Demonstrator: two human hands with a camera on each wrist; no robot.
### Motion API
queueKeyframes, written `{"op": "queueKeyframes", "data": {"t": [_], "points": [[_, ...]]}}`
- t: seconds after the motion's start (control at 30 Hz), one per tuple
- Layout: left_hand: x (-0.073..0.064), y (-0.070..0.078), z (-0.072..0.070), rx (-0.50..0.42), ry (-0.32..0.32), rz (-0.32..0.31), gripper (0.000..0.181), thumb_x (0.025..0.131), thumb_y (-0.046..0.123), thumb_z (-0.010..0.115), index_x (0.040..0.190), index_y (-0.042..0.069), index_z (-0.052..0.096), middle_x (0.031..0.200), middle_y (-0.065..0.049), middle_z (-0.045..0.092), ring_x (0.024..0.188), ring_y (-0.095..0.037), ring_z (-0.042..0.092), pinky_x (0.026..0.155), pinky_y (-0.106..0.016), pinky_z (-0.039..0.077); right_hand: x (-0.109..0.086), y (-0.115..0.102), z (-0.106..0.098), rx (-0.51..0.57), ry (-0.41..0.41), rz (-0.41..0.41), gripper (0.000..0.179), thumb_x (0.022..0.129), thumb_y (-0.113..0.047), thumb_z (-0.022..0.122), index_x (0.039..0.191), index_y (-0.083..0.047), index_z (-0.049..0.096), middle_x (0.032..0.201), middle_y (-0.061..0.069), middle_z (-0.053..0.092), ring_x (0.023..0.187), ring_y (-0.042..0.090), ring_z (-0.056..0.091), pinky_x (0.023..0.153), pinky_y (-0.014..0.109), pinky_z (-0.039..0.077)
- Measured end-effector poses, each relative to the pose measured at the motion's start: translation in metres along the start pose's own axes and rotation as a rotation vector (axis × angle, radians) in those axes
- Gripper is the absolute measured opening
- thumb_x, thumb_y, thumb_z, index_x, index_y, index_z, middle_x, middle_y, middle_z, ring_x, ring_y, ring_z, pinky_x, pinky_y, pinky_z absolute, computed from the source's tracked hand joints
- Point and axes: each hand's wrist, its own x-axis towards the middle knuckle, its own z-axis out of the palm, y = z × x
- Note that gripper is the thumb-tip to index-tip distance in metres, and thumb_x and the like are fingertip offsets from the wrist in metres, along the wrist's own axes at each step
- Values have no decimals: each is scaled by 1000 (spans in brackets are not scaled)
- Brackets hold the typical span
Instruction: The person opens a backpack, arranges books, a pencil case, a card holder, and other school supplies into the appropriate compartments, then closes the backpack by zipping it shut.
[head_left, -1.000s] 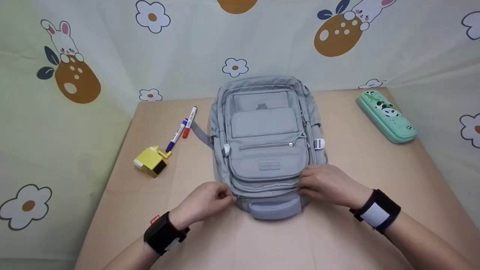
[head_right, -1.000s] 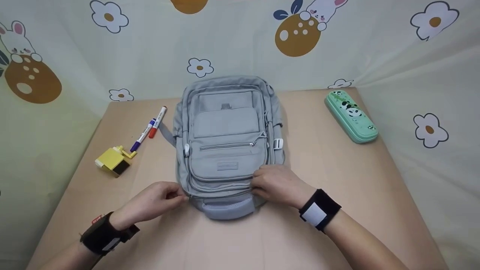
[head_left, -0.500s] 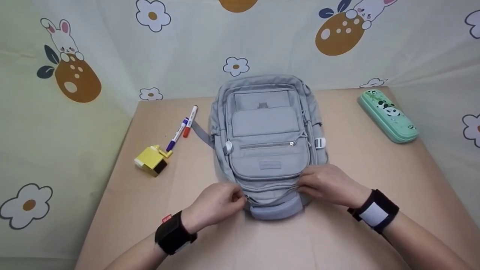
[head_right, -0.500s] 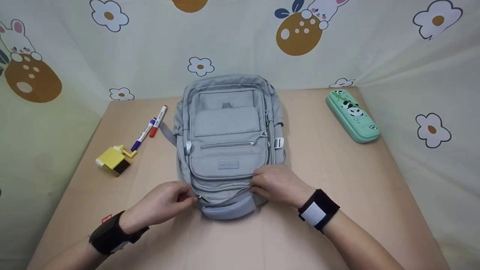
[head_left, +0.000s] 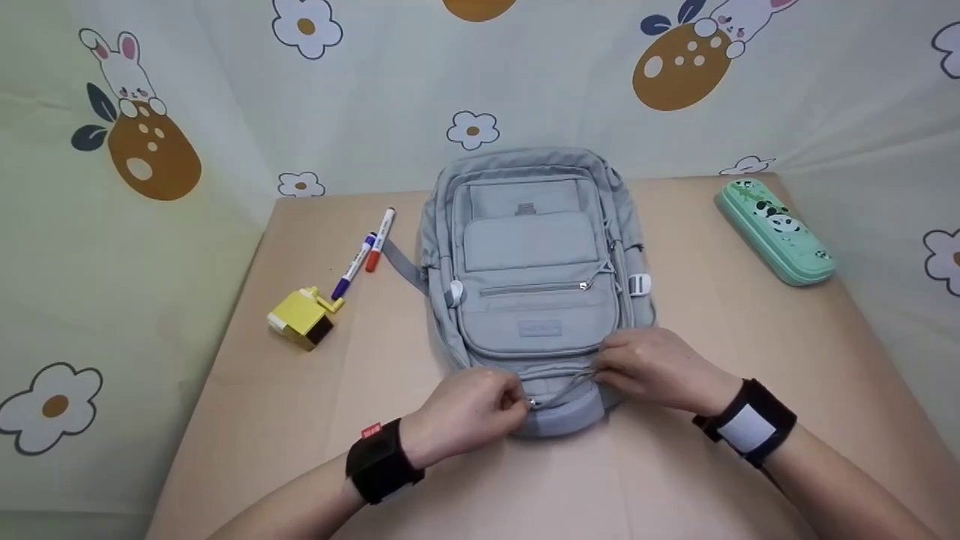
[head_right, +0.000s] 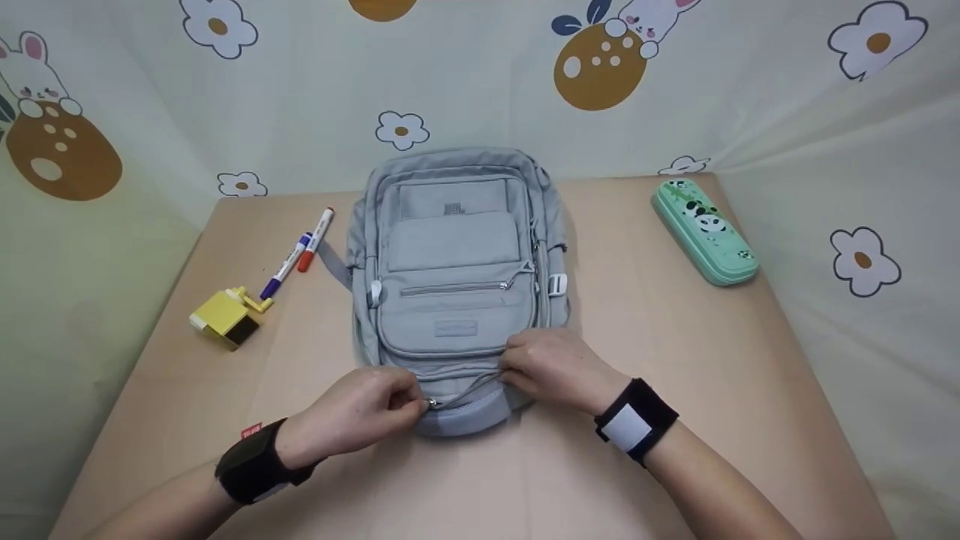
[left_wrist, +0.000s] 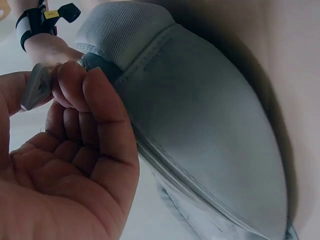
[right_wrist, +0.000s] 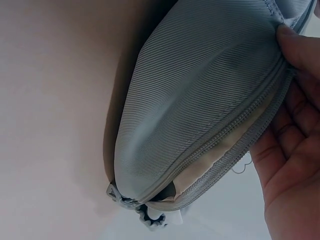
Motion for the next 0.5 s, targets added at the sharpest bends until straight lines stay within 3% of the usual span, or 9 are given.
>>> {"op": "queueKeyframes", "data": {"t": [0.17, 0.3, 0.4, 0.5], "points": [[6, 3, 2, 65, -7, 20, 11, 92, 18, 67, 82, 19, 73, 72, 16, 57, 63, -1, 52, 57, -20, 44, -2, 0, 4, 11, -7, 15, 9, 88, -18, 80, 96, -16, 79, 87, -9, 66, 76, 8, 64, 66, 29, 54], [1, -3, -8, 107, -28, 12, 12, 94, 24, 67, 87, 19, 76, 74, 14, 59, 66, -4, 54, 58, -23, 44, -3, -1, 5, 9, -18, 34, 9, 89, -19, 80, 97, -17, 78, 88, -9, 66, 78, 8, 64, 66, 29, 54], [-5, -14, -22, 160, -22, 3, 11, 91, 20, 67, 97, 17, 77, 84, 9, 65, 76, -10, 58, 65, -27, 49, -4, 0, 4, 12, -26, 51, 8, 89, -21, 79, 97, -18, 78, 89, -10, 67, 78, 7, 64, 66, 29, 54], [-10, -34, -36, 220, -8, 38, 25, 86, 8, 67, 110, 13, 75, 101, 2, 69, 92, -15, 61, 80, -33, 53, -5, 0, 3, 16, -34, 56, 9, 90, -21, 79, 98, -18, 79, 90, -9, 68, 80, 8, 65, 68, 30, 55]]}}
